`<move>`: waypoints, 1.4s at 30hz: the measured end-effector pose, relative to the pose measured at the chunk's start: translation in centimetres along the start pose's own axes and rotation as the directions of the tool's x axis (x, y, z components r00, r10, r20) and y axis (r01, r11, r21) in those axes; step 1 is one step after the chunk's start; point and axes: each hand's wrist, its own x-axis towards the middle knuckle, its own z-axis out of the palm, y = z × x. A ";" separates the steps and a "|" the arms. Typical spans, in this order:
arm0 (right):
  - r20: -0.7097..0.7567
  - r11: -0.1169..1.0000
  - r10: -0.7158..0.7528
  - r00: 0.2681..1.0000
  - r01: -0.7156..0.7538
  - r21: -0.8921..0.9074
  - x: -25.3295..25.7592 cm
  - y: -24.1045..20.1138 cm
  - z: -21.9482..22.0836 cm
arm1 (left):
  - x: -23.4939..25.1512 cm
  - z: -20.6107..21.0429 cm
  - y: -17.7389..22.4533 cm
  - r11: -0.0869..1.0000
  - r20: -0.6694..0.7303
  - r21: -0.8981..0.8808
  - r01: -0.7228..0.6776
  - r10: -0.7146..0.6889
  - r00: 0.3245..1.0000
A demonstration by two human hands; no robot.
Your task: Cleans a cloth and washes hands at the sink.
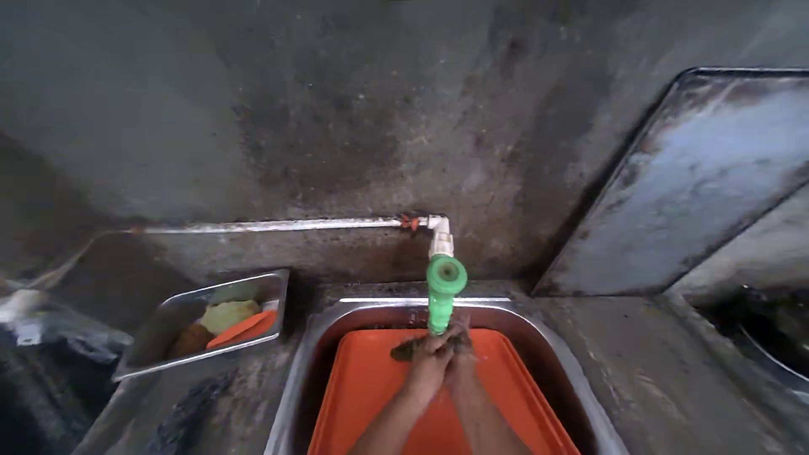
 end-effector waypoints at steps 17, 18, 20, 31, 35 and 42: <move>0.074 0.804 0.512 0.856 -0.508 0.308 -3.2 -0.8 -0.5 | -1.0 -5.0 1.4 0.974 -0.231 0.013 0.227 -0.217 0.948; 0.084 0.812 0.514 0.854 -0.515 0.275 -3.5 -1.4 0.2 | -1.2 -5.2 -0.2 0.966 -0.168 0.153 0.208 -0.182 0.969; 0.109 0.903 0.419 0.901 -0.426 0.053 -5.2 -1.2 1.4 | -1.6 -4.5 -2.2 0.981 -0.060 0.077 0.178 -0.174 0.983; -0.163 0.931 0.198 0.967 -0.237 -0.279 -6.1 1.1 -0.5 | -9.8 -0.3 -2.4 0.939 -0.151 -0.266 0.220 -0.266 0.952; 0.064 0.960 0.039 0.997 -0.020 -0.280 -12.9 0.6 2.5 | -8.9 -1.8 -2.9 0.821 -0.156 -0.544 0.173 -0.302 0.941; -0.049 0.985 0.173 0.984 -0.173 0.001 -9.7 1.9 -0.7 | -10.8 -0.2 -1.2 0.982 -0.244 -0.143 0.124 -0.157 0.957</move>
